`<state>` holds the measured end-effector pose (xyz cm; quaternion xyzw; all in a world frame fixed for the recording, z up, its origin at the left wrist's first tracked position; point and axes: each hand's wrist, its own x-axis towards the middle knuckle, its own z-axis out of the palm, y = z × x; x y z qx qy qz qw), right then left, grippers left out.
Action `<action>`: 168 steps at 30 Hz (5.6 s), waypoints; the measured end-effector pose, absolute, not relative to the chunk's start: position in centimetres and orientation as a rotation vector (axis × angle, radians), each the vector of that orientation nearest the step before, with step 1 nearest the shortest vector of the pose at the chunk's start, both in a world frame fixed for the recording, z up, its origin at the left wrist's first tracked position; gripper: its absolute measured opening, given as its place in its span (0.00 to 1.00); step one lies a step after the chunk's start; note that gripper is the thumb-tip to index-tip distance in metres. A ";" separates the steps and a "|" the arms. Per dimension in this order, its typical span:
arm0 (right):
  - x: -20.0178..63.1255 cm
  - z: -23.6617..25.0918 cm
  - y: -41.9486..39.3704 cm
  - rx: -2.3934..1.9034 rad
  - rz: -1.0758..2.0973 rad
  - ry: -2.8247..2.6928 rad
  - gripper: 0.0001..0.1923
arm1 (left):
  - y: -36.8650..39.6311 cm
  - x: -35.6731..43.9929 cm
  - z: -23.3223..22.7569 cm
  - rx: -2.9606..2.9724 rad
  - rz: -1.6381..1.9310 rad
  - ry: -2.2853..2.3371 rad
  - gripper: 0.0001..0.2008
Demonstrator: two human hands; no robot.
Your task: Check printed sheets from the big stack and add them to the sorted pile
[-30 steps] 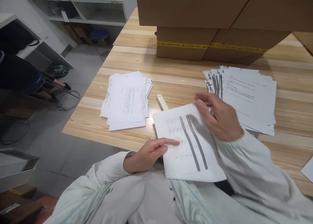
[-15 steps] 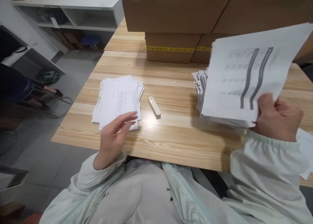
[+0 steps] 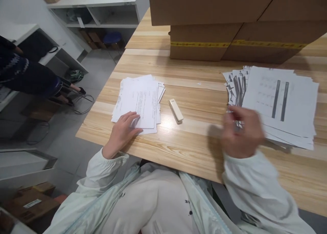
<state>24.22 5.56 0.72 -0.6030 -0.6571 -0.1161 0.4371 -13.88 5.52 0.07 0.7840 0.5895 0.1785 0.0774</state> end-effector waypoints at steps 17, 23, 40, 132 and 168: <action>8.1 -1.8 6.8 -1.092 1.126 -1.556 0.12 | 5.6 -14.2 -0.9 1.907 0.947 1.961 0.13; 6.1 -2.0 8.8 -1.160 1.699 -0.965 0.29 | 4.9 -14.6 0.2 1.881 0.923 1.615 0.10; 4.8 -2.5 9.9 -1.100 1.476 -1.219 0.24 | 10.0 -12.2 1.8 1.819 0.723 1.531 0.15; 5.5 -3.2 9.4 -0.926 1.389 -1.593 0.36 | 9.0 -14.9 2.2 1.573 0.734 1.105 0.22; 5.4 -3.7 9.4 -1.115 1.166 -1.561 0.23 | 6.9 -17.3 0.4 0.583 1.530 1.034 0.06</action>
